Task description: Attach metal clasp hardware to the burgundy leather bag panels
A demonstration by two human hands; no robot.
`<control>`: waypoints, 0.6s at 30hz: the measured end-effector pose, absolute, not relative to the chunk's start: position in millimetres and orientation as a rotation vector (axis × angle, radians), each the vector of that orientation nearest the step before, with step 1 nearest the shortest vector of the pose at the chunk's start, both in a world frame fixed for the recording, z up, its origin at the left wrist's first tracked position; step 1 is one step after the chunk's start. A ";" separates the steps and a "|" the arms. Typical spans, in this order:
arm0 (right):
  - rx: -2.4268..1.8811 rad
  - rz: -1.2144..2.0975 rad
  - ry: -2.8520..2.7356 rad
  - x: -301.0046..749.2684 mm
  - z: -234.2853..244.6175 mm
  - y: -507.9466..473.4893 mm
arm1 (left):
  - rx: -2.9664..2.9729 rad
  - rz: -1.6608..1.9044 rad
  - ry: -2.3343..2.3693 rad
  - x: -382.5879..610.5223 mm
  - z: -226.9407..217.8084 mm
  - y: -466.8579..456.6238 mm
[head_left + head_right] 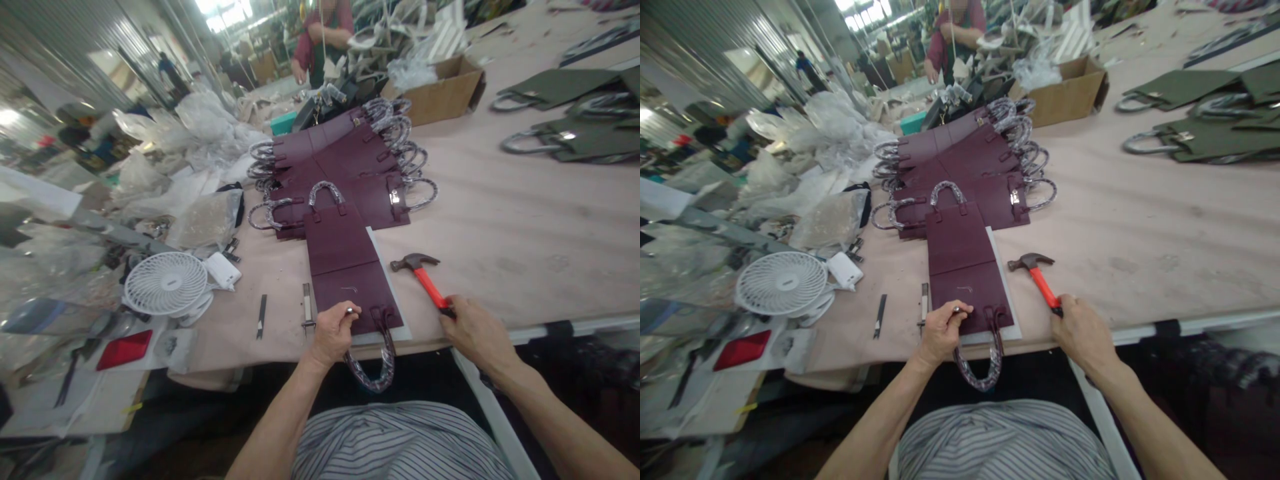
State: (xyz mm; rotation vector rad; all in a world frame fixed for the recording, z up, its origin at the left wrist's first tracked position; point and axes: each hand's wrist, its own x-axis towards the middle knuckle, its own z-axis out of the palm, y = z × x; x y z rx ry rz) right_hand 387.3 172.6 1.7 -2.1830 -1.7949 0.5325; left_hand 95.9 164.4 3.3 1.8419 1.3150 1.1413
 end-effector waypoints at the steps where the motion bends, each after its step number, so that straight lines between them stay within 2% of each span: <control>1: -2.151 0.745 -1.656 387.2 5.0 175.0 | 1.832 1.147 1.305 95.7 4.1 164.9; 5: -1.844 1.478 -1.194 375.0 18.1 175.3 | 1.801 1.126 1.336 96.9 5.9 165.3; 9: -1.722 1.617 -1.102 355.9 43.2 162.7 | 1.850 1.100 1.348 99.1 0.8 164.4; 12: -1.756 1.363 -1.229 349.4 75.2 149.6 | 1.877 1.137 1.310 100.8 -5.2 164.6; 16: -1.603 0.560 -1.871 346.6 105.0 131.5 | 1.940 1.162 1.290 103.4 -8.1 165.9; 18: -1.479 0.285 -2.100 345.4 107.8 126.0 | 1.975 1.174 1.302 104.2 -7.8 166.4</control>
